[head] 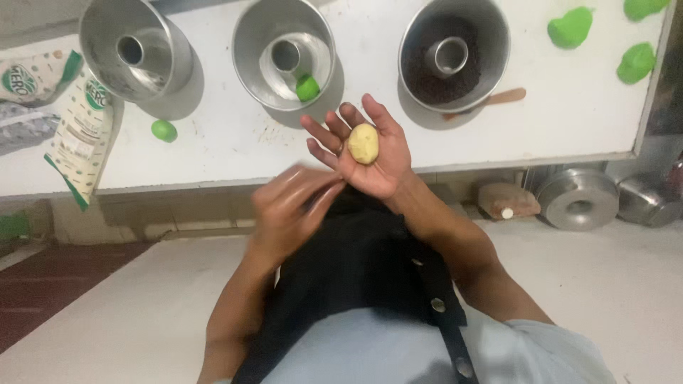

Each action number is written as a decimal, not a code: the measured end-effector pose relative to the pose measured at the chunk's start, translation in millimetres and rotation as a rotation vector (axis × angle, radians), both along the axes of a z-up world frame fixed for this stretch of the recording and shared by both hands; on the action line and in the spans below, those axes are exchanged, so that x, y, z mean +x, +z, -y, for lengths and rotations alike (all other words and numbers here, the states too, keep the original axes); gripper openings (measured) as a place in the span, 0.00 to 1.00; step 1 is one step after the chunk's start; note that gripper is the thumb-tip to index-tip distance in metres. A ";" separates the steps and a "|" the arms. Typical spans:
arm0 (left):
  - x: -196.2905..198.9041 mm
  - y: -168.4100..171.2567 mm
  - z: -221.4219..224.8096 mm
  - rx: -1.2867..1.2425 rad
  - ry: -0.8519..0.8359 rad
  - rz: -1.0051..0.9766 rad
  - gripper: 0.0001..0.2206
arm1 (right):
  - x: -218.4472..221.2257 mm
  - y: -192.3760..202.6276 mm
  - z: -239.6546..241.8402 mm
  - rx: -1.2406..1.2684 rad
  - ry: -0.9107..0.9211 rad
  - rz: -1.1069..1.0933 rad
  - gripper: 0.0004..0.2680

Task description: The person rolls pieces of green and yellow dough into balls by hand and places them inside circular metal cake pans.

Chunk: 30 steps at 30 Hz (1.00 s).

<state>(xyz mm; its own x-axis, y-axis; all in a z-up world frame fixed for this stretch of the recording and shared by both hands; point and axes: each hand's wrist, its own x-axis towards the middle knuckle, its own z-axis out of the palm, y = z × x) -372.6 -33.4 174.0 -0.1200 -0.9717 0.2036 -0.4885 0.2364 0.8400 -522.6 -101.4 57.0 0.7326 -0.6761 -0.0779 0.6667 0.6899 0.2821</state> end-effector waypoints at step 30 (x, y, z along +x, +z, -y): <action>95.1 -13.3 -10.3 -0.260 -0.138 0.012 0.04 | 115.2 33.1 -61.0 -0.591 -0.455 -0.626 0.31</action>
<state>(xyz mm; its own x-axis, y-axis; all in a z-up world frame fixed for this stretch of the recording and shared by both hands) -277.5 -23.1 160.7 -0.2516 -0.8613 0.4413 -0.4462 0.5079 0.7368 -407.4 -40.4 90.1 0.3333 -0.9395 0.0784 0.8163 0.2460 -0.5227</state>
